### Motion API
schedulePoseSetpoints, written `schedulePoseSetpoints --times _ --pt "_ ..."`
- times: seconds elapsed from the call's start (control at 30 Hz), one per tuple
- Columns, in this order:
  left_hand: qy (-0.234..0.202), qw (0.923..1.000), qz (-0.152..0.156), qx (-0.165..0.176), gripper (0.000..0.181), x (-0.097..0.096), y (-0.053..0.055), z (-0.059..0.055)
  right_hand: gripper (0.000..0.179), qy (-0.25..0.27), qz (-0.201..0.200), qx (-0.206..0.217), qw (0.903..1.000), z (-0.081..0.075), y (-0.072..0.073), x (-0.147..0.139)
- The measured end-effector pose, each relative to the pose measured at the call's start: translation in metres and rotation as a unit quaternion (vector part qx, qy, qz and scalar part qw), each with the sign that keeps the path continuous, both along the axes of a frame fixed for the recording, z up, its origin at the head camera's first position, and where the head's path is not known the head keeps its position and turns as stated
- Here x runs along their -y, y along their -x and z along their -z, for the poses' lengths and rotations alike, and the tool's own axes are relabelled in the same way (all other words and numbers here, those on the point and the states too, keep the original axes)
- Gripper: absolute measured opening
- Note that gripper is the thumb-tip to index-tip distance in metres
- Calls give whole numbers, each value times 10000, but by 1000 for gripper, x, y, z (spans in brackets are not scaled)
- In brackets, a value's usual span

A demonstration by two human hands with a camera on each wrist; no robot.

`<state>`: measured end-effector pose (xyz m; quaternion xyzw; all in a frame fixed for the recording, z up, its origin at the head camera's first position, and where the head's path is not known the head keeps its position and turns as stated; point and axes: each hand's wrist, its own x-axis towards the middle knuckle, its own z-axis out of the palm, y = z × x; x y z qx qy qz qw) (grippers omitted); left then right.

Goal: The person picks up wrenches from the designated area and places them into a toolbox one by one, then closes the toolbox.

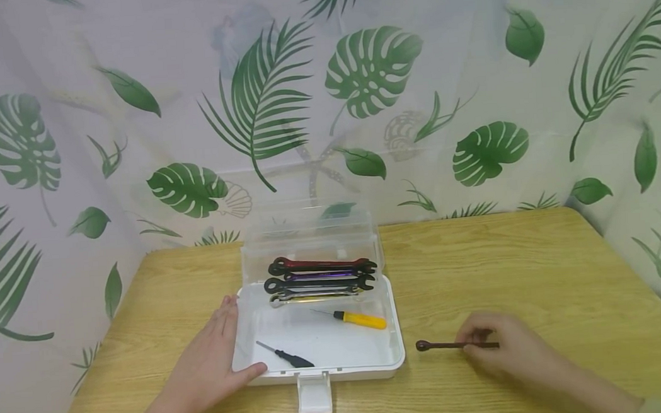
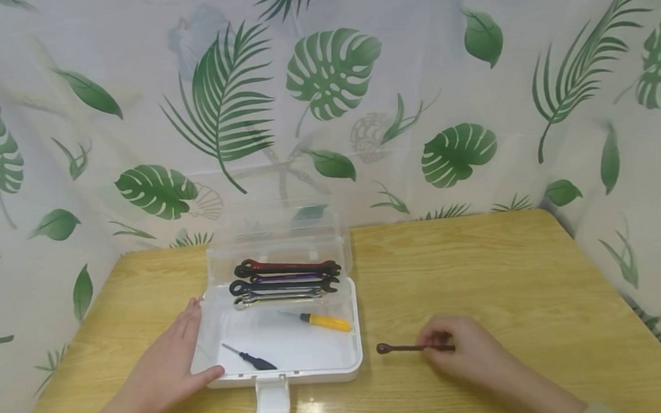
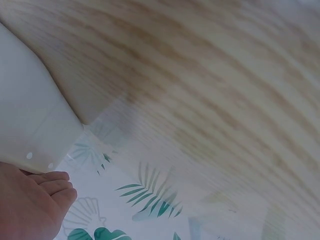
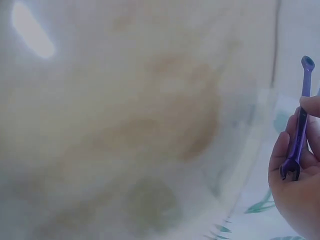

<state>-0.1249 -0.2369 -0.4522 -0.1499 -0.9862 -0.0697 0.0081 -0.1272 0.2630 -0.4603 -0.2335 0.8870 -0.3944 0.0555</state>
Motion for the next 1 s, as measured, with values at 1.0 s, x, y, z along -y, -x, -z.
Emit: schedulePoseSetpoints --times 1.0 --pt "-10 10000 49 -77 120 0 0 1 24 -112 52 -1365 9906 -65 34 48"
